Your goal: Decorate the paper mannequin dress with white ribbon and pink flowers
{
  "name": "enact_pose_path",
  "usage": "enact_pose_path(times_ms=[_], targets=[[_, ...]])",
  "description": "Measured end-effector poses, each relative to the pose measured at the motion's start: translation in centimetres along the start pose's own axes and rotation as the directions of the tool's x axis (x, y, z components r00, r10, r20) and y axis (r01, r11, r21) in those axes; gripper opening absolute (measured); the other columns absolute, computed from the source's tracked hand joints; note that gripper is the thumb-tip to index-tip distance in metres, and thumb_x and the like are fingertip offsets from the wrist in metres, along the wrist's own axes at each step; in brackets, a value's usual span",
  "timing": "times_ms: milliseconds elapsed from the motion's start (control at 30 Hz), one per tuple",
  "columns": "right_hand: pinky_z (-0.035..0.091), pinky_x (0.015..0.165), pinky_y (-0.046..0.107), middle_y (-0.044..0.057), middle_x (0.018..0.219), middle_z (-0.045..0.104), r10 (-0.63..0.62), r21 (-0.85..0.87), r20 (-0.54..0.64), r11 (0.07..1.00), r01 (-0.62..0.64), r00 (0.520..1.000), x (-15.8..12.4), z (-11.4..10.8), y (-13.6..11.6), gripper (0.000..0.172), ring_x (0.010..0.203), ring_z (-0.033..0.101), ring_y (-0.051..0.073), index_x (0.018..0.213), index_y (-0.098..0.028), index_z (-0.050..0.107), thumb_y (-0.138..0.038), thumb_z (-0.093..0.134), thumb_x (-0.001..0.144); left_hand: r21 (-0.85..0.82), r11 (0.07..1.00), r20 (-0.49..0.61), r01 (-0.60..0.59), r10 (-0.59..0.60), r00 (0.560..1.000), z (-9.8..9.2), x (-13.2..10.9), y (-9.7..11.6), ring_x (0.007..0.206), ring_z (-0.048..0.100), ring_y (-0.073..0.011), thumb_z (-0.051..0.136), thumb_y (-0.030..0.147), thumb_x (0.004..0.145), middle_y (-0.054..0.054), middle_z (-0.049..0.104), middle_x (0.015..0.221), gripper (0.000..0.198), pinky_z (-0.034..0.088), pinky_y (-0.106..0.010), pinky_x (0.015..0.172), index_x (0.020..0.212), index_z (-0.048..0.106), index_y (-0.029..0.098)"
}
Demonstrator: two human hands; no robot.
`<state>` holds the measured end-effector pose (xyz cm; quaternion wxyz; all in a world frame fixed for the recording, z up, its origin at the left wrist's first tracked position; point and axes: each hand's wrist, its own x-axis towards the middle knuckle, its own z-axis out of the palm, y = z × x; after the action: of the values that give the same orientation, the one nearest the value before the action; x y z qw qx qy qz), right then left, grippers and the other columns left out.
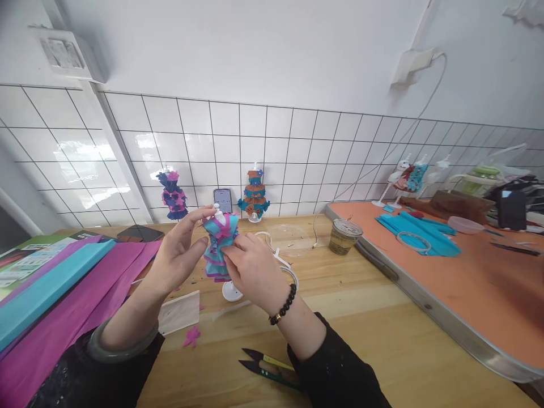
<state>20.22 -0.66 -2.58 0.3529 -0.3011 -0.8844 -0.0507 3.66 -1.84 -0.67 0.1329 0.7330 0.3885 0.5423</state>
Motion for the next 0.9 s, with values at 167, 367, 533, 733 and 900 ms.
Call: enact_pose_path(times_ms=[167,367,533,733,900], targets=[[0.043,0.072,0.034,0.006,0.086,0.059,0.04,0.05,-0.034,0.998,-0.039,0.999,-0.1,-0.6,0.4,0.018,0.081,0.053,0.018,0.092,-0.019,0.062,-0.017,0.044,0.087,-0.019,1.0,-0.018,-0.019,0.018,1.0,0.1,0.0,0.2,0.12,0.043,-0.0204,0.044,0.009,0.077,-0.006,0.049,0.126,0.049,0.035,-0.041,0.102,0.124,0.044,0.025],[0.043,0.07,0.033,0.005,0.08,0.06,0.153,0.149,-0.187,0.981,-0.126,0.97,-0.1,-2.1,1.1,0.016,0.079,0.053,0.019,0.089,-0.019,0.06,-0.017,0.045,0.086,0.027,0.999,-0.001,-0.022,0.022,1.0,0.0,-0.1,0.5,0.12,0.042,-0.0208,0.043,0.011,0.08,-0.006,0.05,0.126,0.052,0.036,-0.042,0.1,0.129,0.037,0.026],[0.043,0.071,0.032,0.005,0.08,0.061,0.184,0.168,-0.217,0.974,-0.149,0.959,-0.1,-2.3,1.0,0.015,0.08,0.053,0.018,0.087,-0.018,0.06,-0.016,0.044,0.086,0.029,1.0,-0.009,0.009,-0.009,1.0,0.0,-0.1,0.4,0.122,0.041,-0.02,0.042,0.011,0.08,-0.006,0.05,0.125,0.051,0.034,-0.042,0.101,0.129,0.037,0.026],[0.044,0.071,0.035,0.007,0.085,0.059,0.09,0.13,-0.188,0.989,-0.066,0.978,0.0,-1.6,0.5,0.021,0.081,0.052,0.02,0.101,-0.018,0.058,-0.017,0.043,0.086,0.043,0.999,-0.011,-0.01,0.011,1.0,0.0,0.0,0.1,0.12,0.043,-0.0189,0.042,0.011,0.08,-0.005,0.05,0.125,0.051,0.033,-0.041,0.102,0.129,0.038,0.026],[0.043,0.072,0.035,0.008,0.087,0.058,0.09,0.141,-0.15,0.988,-0.069,0.985,0.0,-1.3,0.4,0.021,0.082,0.051,0.02,0.102,-0.018,0.056,-0.017,0.042,0.087,0.142,0.989,-0.012,-0.047,0.049,0.999,0.0,0.0,0.1,0.118,0.044,-0.0181,0.041,0.011,0.08,-0.005,0.051,0.125,0.049,0.034,-0.04,0.102,0.127,0.039,0.025]])
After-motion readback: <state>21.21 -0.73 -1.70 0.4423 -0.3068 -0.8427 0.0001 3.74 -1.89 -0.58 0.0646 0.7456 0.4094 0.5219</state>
